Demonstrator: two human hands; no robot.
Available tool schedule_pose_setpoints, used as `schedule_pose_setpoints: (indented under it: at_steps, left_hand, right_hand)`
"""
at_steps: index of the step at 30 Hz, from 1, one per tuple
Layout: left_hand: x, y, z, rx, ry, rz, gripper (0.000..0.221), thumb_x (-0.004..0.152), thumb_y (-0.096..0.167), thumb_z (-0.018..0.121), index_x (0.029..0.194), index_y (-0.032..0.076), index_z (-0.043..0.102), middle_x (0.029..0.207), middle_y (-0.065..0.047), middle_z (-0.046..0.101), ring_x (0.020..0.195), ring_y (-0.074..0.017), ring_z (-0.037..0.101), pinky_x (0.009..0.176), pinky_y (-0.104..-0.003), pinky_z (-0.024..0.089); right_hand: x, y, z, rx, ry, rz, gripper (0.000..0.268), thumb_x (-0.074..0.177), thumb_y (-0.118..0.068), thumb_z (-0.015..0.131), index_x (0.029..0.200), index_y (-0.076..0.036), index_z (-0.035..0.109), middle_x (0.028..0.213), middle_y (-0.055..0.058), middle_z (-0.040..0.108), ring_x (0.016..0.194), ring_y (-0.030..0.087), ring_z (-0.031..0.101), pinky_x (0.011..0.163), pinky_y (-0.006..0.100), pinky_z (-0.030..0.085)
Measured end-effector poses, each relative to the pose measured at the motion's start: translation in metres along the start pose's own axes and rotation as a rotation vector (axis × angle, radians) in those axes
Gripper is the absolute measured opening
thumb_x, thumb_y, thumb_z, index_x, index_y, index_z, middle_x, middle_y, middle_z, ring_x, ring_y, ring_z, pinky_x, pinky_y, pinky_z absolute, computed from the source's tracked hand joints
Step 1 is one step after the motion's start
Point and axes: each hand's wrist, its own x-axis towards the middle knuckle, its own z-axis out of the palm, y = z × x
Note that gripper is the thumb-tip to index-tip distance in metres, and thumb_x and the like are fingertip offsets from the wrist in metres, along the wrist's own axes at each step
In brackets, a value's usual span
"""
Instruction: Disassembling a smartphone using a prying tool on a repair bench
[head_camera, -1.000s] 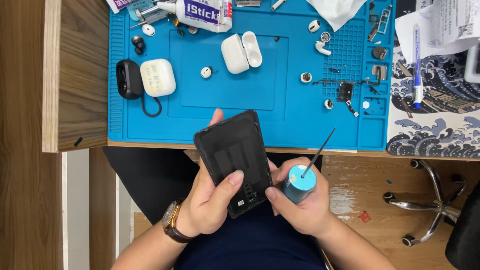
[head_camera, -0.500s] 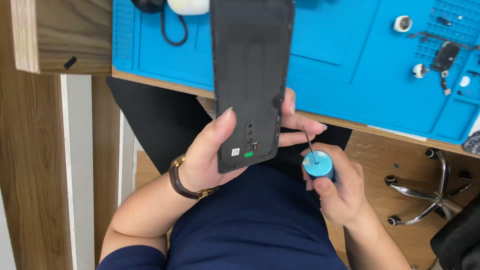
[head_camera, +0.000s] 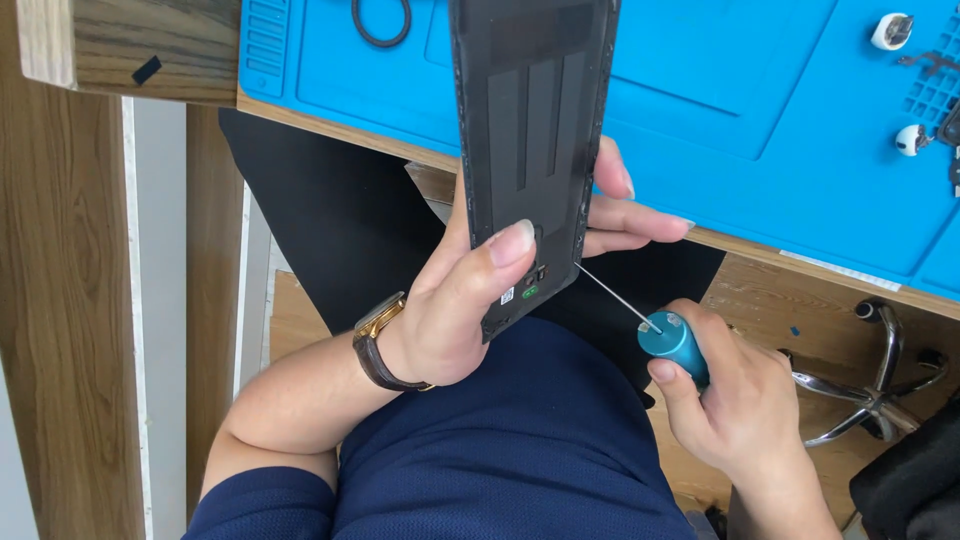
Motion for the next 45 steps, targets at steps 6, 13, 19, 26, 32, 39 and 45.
schedule_pose_setpoints:
  at_steps: [6, 13, 19, 26, 32, 39, 45]
  left_hand:
    - [-0.008, -0.005, -0.003, -0.01, -0.014, -0.027, 0.052, 0.12, 0.046, 0.04, 0.154, 0.007, 0.043, 0.152, -0.004, 0.053, 0.153, -0.042, 0.059, 0.141, -0.057, 0.048]
    - [-0.007, -0.008, -0.003, -0.049, 0.002, -0.041, 0.049, 0.121, 0.042, 0.04, 0.154, 0.006, 0.045, 0.15, -0.005, 0.055, 0.152, -0.0437, 0.056, 0.14, -0.058, 0.045]
    - [-0.005, -0.005, -0.003, -0.019, 0.001, -0.059, 0.051, 0.119, 0.042, 0.039, 0.153, 0.005, 0.044, 0.147, -0.008, 0.054, 0.15, -0.0448, 0.056, 0.135, -0.058, 0.045]
    - [0.001, 0.004, 0.001, -0.001, 0.003, -0.096, 0.051, 0.116, 0.045, 0.04, 0.145, 0.004, 0.049, 0.141, -0.01, 0.055, 0.147, -0.0468, 0.055, 0.129, -0.056, 0.047]
    - [0.001, 0.005, 0.002, 0.015, -0.004, -0.09, 0.048, 0.116, 0.043, 0.038, 0.141, 0.004, 0.05, 0.138, -0.01, 0.053, 0.146, -0.0455, 0.055, 0.128, -0.054, 0.047]
    - [0.002, 0.007, 0.003, 0.026, -0.01, -0.08, 0.049, 0.115, 0.045, 0.038, 0.14, 0.005, 0.05, 0.137, -0.01, 0.054, 0.145, -0.0445, 0.056, 0.128, -0.052, 0.048]
    - [-0.001, 0.004, 0.002, -0.028, 0.023, -0.085, 0.054, 0.116, 0.046, 0.038, 0.148, 0.003, 0.048, 0.142, -0.01, 0.057, 0.147, -0.0496, 0.055, 0.129, -0.057, 0.047]
  right_hand:
    - [0.0, 0.001, 0.001, -0.015, 0.02, -0.004, 0.051, 0.098, -0.056, 0.036, 0.122, -0.017, 0.06, 0.077, 0.0, 0.063, 0.06, 0.027, 0.065, 0.049, 0.041, 0.045]
    - [0.003, -0.003, 0.0, -0.035, 0.031, 0.028, 0.052, 0.097, -0.057, 0.034, 0.12, -0.019, 0.061, 0.074, -0.002, 0.065, 0.061, 0.026, 0.066, 0.046, 0.041, 0.045]
    - [0.005, -0.004, 0.0, -0.036, 0.051, 0.023, 0.051, 0.098, -0.057, 0.035, 0.12, -0.019, 0.061, 0.074, -0.002, 0.066, 0.057, 0.025, 0.065, 0.044, 0.039, 0.044]
    - [0.006, -0.001, -0.002, -0.013, 0.02, 0.031, 0.05, 0.097, -0.057, 0.037, 0.123, -0.021, 0.059, 0.077, -0.002, 0.069, 0.061, 0.027, 0.068, 0.047, 0.041, 0.049]
    - [0.007, -0.004, -0.003, 0.01, 0.022, 0.045, 0.052, 0.096, -0.059, 0.036, 0.123, -0.021, 0.059, 0.074, -0.001, 0.067, 0.06, 0.027, 0.067, 0.049, 0.042, 0.049]
    - [0.007, -0.006, -0.002, 0.052, 0.018, 0.051, 0.052, 0.096, -0.059, 0.036, 0.124, -0.021, 0.059, 0.074, -0.001, 0.067, 0.059, 0.027, 0.066, 0.05, 0.041, 0.049]
    - [0.006, -0.004, 0.002, 0.085, 0.015, 0.011, 0.051, 0.096, -0.058, 0.037, 0.122, -0.019, 0.059, 0.076, -0.002, 0.068, 0.06, 0.026, 0.067, 0.05, 0.041, 0.05]
